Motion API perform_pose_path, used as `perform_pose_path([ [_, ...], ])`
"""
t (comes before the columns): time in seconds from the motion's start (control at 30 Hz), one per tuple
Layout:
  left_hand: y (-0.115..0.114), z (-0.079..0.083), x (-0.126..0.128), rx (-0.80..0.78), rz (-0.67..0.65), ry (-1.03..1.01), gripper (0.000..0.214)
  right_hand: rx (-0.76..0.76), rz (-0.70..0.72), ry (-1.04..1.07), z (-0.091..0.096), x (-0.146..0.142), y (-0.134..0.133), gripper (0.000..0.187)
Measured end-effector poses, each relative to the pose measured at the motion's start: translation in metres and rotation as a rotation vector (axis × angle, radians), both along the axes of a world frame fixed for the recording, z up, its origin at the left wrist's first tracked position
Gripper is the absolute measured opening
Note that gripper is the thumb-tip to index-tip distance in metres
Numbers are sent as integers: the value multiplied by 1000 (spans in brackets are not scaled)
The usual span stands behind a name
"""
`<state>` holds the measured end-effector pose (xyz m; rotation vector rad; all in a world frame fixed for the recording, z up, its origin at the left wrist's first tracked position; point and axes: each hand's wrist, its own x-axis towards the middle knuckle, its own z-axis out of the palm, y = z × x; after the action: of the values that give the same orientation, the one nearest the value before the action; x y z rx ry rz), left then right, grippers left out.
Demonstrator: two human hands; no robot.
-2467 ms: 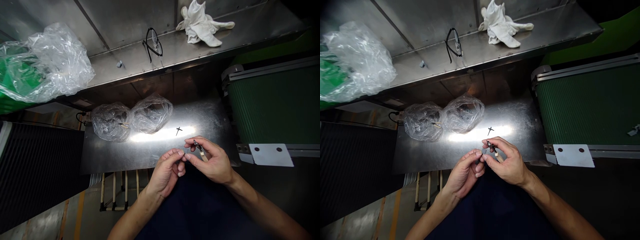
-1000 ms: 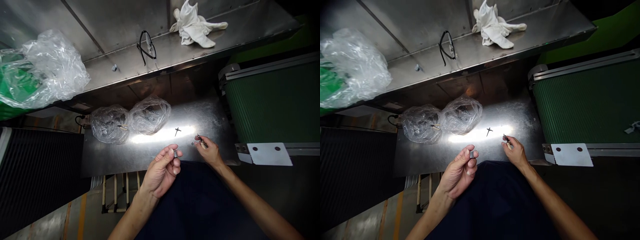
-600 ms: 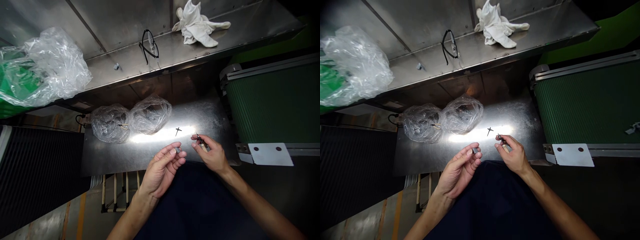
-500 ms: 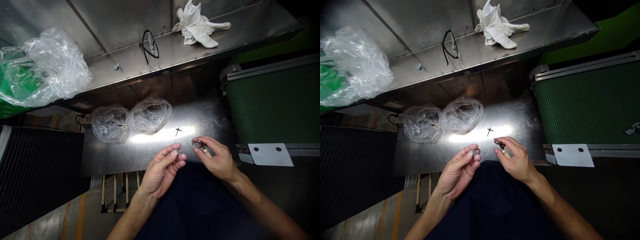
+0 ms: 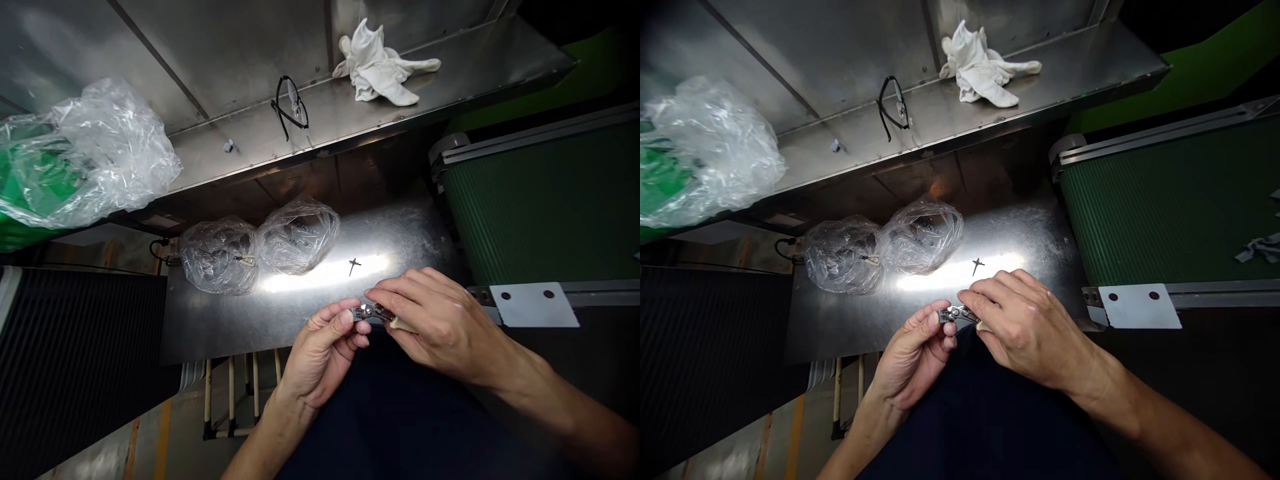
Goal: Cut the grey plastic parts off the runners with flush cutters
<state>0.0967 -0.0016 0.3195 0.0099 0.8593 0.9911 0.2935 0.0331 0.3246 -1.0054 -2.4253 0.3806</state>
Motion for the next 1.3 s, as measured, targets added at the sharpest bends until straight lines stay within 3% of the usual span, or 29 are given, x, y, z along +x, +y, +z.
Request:
perform_pose_path([
  [0.43, -3, -1, 3, -26, 17, 44, 20, 102, -30, -61, 1, -2, -3, 31],
  [1.3, -1, 2, -1, 27, -47, 121, 21, 90, 23, -51, -3, 0, 0, 26],
])
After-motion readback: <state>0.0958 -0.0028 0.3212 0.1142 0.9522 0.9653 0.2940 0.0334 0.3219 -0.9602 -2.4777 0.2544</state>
